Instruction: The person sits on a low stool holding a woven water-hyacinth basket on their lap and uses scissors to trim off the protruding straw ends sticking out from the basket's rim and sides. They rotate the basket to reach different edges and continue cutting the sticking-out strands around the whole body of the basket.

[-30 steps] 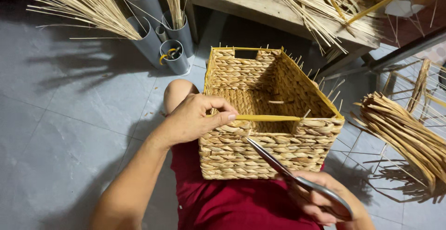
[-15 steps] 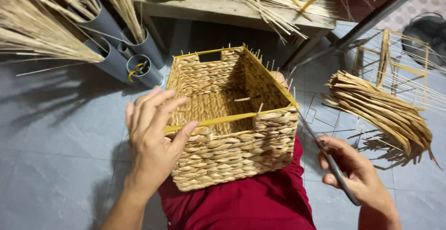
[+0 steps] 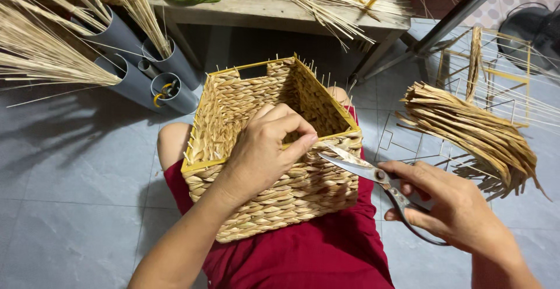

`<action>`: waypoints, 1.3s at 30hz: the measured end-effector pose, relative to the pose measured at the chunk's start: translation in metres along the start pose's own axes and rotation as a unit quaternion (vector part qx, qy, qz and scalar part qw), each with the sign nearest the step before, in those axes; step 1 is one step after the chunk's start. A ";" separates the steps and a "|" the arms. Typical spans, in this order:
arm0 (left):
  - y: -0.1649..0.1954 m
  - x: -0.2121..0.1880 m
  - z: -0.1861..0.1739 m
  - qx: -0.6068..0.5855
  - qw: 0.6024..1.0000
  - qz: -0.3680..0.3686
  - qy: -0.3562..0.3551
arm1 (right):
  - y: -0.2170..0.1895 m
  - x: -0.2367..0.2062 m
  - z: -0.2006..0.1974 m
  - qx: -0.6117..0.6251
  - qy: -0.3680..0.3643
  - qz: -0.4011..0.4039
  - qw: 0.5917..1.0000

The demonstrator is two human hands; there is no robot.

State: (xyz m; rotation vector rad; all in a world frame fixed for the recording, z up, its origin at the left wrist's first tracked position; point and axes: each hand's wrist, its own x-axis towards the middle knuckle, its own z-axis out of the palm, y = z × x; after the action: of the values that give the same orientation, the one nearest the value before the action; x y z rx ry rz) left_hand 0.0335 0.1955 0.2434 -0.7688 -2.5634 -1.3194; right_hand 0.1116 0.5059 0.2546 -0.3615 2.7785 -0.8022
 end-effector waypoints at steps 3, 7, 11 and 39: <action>0.000 -0.002 -0.001 -0.029 0.999 0.011 0.010 | -0.011 0.003 -0.001 -0.054 0.062 -0.076 0.994; 0.002 -0.009 -0.004 -0.024 0.998 0.042 0.034 | -0.025 0.007 -0.002 -0.150 0.082 -0.120 0.978; 0.004 -0.011 -0.005 -0.026 0.996 0.065 0.050 | -0.036 0.016 0.000 -0.210 0.120 -0.179 0.954; 0.014 0.000 0.007 0.113 0.980 0.068 0.146 | 0.003 0.029 0.013 -0.083 0.128 -0.362 0.920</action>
State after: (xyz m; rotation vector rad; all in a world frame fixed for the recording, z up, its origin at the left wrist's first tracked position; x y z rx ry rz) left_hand 0.0414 0.2076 0.2490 -0.6408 -2.3297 -0.9942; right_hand 0.0878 0.4931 0.2382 -1.4735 2.9548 -0.7855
